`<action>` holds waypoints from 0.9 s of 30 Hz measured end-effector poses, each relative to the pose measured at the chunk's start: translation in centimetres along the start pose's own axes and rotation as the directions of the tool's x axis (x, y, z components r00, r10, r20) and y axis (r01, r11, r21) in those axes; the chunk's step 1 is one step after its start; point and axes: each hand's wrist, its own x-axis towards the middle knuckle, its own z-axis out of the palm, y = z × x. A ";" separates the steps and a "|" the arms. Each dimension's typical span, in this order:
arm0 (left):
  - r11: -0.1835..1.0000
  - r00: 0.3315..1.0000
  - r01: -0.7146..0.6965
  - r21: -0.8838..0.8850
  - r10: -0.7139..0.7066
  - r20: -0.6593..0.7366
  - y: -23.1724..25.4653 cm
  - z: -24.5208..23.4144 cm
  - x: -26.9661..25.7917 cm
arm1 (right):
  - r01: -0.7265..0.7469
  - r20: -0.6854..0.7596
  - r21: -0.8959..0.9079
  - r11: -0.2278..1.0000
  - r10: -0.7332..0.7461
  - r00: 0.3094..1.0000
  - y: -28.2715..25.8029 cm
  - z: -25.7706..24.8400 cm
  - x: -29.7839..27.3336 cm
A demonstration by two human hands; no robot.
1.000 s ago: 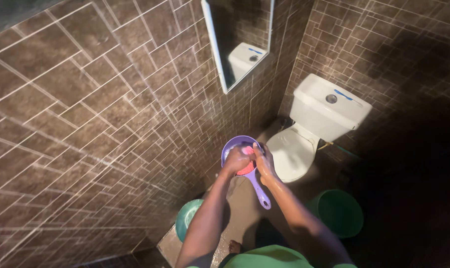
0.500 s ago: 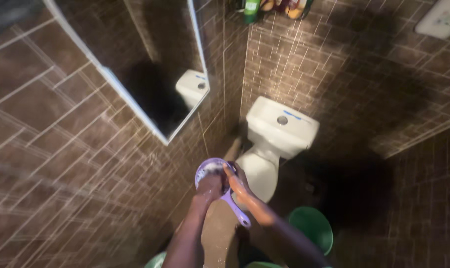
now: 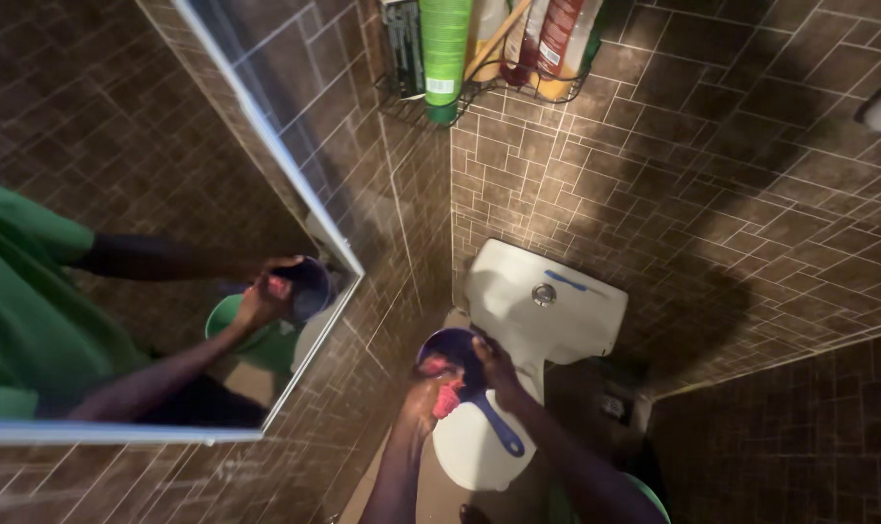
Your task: The person cleans the tiled bathroom walls using a pink cloth. They repeatedly dip the cloth into a purple scoop filled with water, wring it out, and wipe the wall surface in sections. The person refills the scoop from a wall tap and continues wiping different areas of the wall.
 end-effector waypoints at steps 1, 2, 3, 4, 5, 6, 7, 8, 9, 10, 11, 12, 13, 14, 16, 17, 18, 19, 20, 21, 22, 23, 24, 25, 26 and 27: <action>0.982 0.997 -0.072 -0.173 0.076 0.022 0.7 0.1 -0.1 | -0.029 -0.044 0.010 1.000 0.029 0.999 0.5 -1.0 2.3; 0.930 0.987 -0.135 -0.341 0.155 0.031 1.3 0.0 -0.8 | -0.058 -0.087 0.022 0.998 0.059 0.994 0.9 -1.9 4.3; 0.844 0.973 -0.186 -0.503 0.229 0.023 1.5 -0.1 -2.1 | -0.047 -0.110 0.031 0.998 0.050 0.993 1.4 -3.0 6.0; 0.870 0.979 -0.202 -0.449 0.175 -0.101 1.9 -0.4 -3.7 | -0.037 -0.133 0.040 0.999 0.042 0.990 1.6 -3.9 7.6; 0.894 0.965 -0.218 -0.391 0.136 -0.225 3.0 -0.8 -4.9 | -0.019 -0.149 0.047 0.999 0.026 0.988 1.3 -4.6 9.3; 0.862 0.961 -0.272 -0.427 0.223 -0.162 3.8 -1.1 -6.4 | 0.191 -0.074 0.119 0.974 -0.183 0.980 0.8 -5.6 10.8; 0.822 0.945 -0.323 -0.469 0.310 -0.107 4.3 -1.6 -8.1 | 0.376 -0.005 0.205 0.904 -0.383 0.924 0.5 -6.3 11.8; 0.832 0.953 -0.300 -0.466 0.276 -0.122 4.6 -2.0 -9.7 | 0.314 -0.040 0.200 0.928 -0.313 0.949 0.0 -6.9 12.7; 0.840 0.959 -0.283 -0.463 0.248 -0.138 4.9 -2.7 -11.5 | 0.325 -0.047 0.193 0.926 -0.323 0.945 -0.9 -7.2 14.1; 0.843 0.960 -0.278 -0.460 0.227 -0.165 5.1 -3.4 -13.0 | 0.312 -0.065 0.170 0.935 -0.305 0.950 -1.8 -7.3 15.1; 0.838 0.945 -0.316 -0.445 0.234 -0.230 5.1 -4.1 -14.1 | 0.295 -0.082 0.144 0.945 -0.285 0.955 -2.6 -7.5 16.0; 0.839 0.925 -0.348 -0.418 0.237 -0.296 4.9 -4.8 -15.1 | 0.290 -0.091 0.126 0.949 -0.280 0.955 -3.3 -7.5 16.7; 0.841 0.899 -0.381 -0.385 0.239 -0.367 4.5 -5.4 -15.9 | 0.282 -0.102 0.107 0.953 -0.272 0.957 -3.7 -7.6 17.1; 0.847 0.863 -0.408 -0.342 0.235 -0.447 3.9 -6.0 -16.4 | 0.277 -0.115 0.090 0.957 -0.266 0.957 -4.2 -7.8 17.3; 0.859 0.796 -0.437 -0.267 0.231 -0.560 2.7 -7.2 -16.9 | 0.277 -0.136 0.058 0.959 -0.267 0.954 -5.2 -7.8 18.0; 0.860 0.760 -0.452 -0.237 0.232 -0.607 2.0 -7.6 -17.1 | 0.283 -0.140 0.045 0.958 -0.274 0.951 -5.8 -7.4 18.3; 0.867 0.729 -0.457 -0.198 0.238 -0.642 1.6 -8.3 -17.5 | 0.287 -0.164 0.036 0.957 -0.277 0.947 -5.9 -7.5 17.9; 0.871 0.695 -0.463 -0.167 0.240 -0.678 0.9 -8.9 -17.9 | 0.288 -0.184 0.026 0.957 -0.278 0.943 -6.0 -7.5 17.3; 0.869 0.666 -0.473 -0.146 0.244 -0.705 0.2 -9.4 -18.7 | 0.290 -0.205 0.020 0.957 -0.280 0.938 -5.9 -7.5 16.5; 0.867 0.634 -0.481 -0.128 0.244 -0.733 -0.7 -9.7 -19.5 | 0.296 -0.227 -0.001 0.955 -0.288 0.930 -6.0 -7.5 15.7; 0.865 0.603 -0.490 -0.105 0.250 -0.758 -1.6 -9.9 -20.3 | 0.304 -0.258 -0.018 0.952 -0.298 0.919 -5.9 -7.5 14.8; 0.859 0.574 -0.505 -0.088 0.258 -0.777 -2.6 -9.8 -21.1 | 0.311 -0.277 -0.036 0.950 -0.308 0.910 -5.6 -7.1 13.6; 0.852 0.544 -0.518 -0.071 0.264 -0.797 -3.7 -9.7 -22.2 | 0.316 -0.305 -0.057 0.947 -0.318 0.898 -5.4 -6.7 12.3; 0.852 0.523 -0.520 -0.053 0.269 -0.809 -4.7 -9.5 -22.9 | 0.332 -0.341 -0.090 0.939 -0.342 0.876 -4.4 -6.1 10.3; 0.854 0.511 -0.519 -0.043 0.269 -0.816 -5.5 -9.4 -23.4 | 0.345 -0.376 -0.116 0.931 -0.363 0.853 -3.7 -5.7 8.4; 0.861 0.512 -0.507 -0.037 0.266 -0.817 -6.1 -9.4 -23.6 | 0.356 -0.411 -0.145 0.923 -0.384 0.827 -3.2 -5.8 6.2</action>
